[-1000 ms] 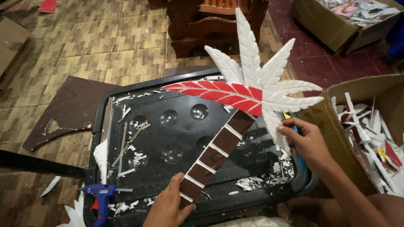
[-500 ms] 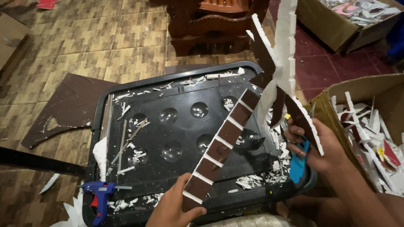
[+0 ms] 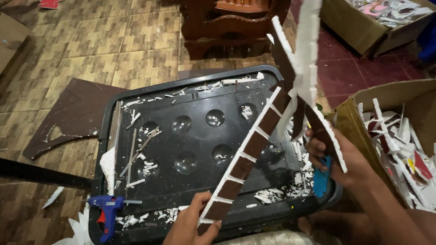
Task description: Assembling a decorative foam palm tree by gluing foam leaves to a trunk and trimming edges with a utility knife.
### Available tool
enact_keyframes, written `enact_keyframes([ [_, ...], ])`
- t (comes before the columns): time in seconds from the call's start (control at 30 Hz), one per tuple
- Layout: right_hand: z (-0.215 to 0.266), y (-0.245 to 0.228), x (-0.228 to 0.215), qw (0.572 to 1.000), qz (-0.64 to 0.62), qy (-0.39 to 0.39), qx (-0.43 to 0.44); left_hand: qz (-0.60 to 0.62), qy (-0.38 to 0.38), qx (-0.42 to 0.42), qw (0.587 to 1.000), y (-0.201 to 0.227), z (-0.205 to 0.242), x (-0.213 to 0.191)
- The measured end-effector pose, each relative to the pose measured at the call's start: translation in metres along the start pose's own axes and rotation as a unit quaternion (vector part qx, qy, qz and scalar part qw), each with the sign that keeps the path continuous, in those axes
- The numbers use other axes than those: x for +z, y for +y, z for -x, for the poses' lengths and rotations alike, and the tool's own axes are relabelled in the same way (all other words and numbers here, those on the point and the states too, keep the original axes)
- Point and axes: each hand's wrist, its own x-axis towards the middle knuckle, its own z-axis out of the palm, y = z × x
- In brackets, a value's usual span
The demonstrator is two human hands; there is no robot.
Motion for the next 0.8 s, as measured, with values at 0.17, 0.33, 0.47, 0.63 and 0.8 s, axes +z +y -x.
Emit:
enact_keyframes([
  [0.17, 0.000, 0.003, -0.005, 0.989, 0.121, 0.084, 0.005, 0.046, -0.014, 0.038, 0.998, 0.002, 0.001, 0.002],
  [0.33, 0.004, 0.002, 0.000, 0.932, 0.295, 0.211, 0.001, 0.116, -0.079, 0.040, 0.989, -0.015, -0.001, -0.001],
  [0.47, 0.014, -0.016, 0.033, 0.900, 0.394, 0.180, -0.046, 0.104, -0.113, 0.047, 0.987, -0.008, -0.004, -0.005],
  [0.63, 0.022, -0.029, 0.048, 0.863, 0.463, 0.196, -0.035, 0.139, -0.157, -0.023, 0.977, -0.008, -0.010, -0.003],
  [0.8, 0.023, -0.029, 0.075, 0.860, 0.453, 0.234, 0.010, 0.268, -0.140, -0.084, 0.950, 0.015, -0.019, 0.006],
])
